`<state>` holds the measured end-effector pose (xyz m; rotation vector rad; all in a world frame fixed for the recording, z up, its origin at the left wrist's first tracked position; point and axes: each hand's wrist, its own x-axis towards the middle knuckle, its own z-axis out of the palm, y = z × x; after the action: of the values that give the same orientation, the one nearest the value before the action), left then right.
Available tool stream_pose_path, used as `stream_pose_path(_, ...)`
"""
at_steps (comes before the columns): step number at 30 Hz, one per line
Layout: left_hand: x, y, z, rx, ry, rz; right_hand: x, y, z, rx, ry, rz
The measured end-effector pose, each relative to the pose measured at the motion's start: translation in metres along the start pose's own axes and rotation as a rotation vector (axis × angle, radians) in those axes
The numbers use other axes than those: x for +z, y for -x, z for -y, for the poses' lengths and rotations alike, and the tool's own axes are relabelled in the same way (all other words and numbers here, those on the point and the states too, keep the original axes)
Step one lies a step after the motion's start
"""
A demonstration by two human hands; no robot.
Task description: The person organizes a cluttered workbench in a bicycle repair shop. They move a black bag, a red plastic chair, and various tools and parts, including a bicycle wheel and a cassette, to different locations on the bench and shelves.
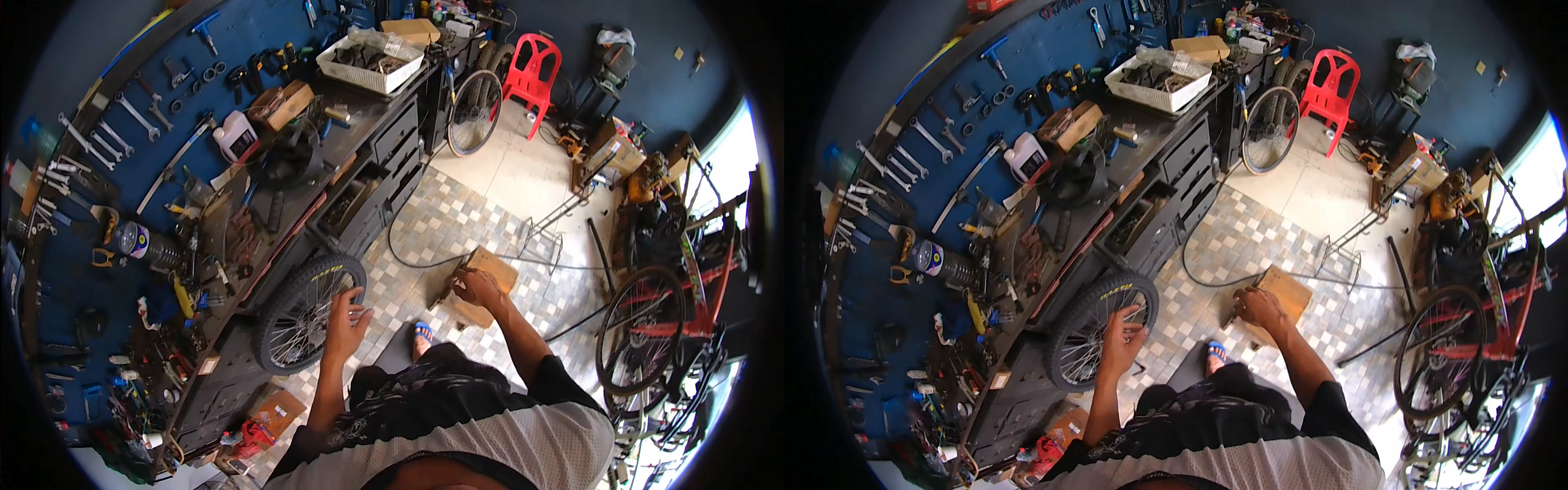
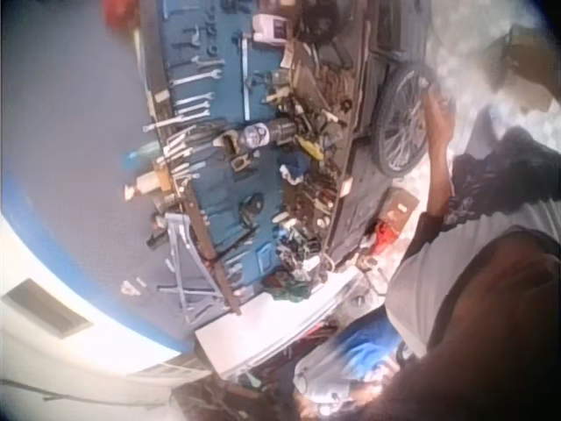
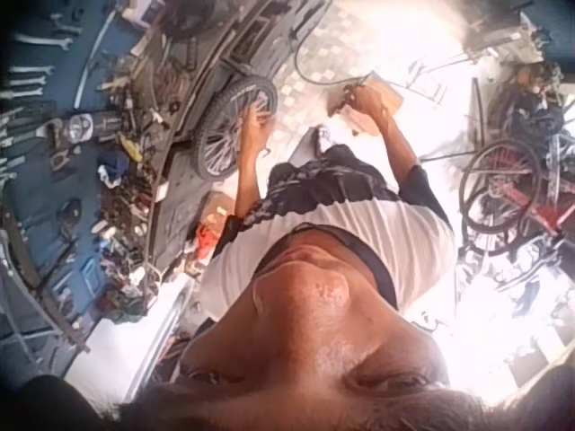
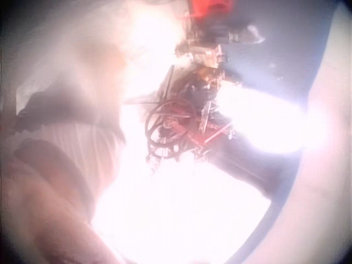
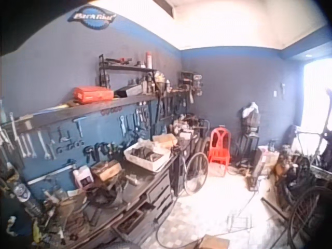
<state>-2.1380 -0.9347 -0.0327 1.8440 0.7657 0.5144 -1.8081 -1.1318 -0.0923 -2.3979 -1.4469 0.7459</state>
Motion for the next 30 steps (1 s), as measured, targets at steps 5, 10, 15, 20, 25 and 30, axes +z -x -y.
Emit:
stream_pose_path(5,0.052,-0.087,-0.034,-0.014,0.062,0.12,-0.029,-0.049,-0.072,-0.011,-0.117,-0.169)
stream_pose_path(10,0.075,-0.183,-0.023,0.005,0.101,0.115,-0.064,-0.092,-0.085,0.042,-0.132,-0.124)
stream_pose_path(15,0.106,-0.301,-0.022,0.031,0.165,0.042,-0.114,-0.171,-0.131,0.091,-0.052,-0.1)
stream_pose_path(20,0.119,-0.418,-0.025,-0.01,0.223,-0.045,-0.193,-0.276,-0.132,0.036,-0.068,-0.176)
stream_pose_path(25,0.125,-0.522,-0.018,-0.075,0.212,-0.1,-0.25,-0.364,-0.115,-0.108,-0.087,-0.229)
stream_pose_path(30,0.147,-0.599,-0.026,-0.037,-0.288,-0.326,-0.294,-0.43,-0.133,-0.175,-0.106,-0.187)
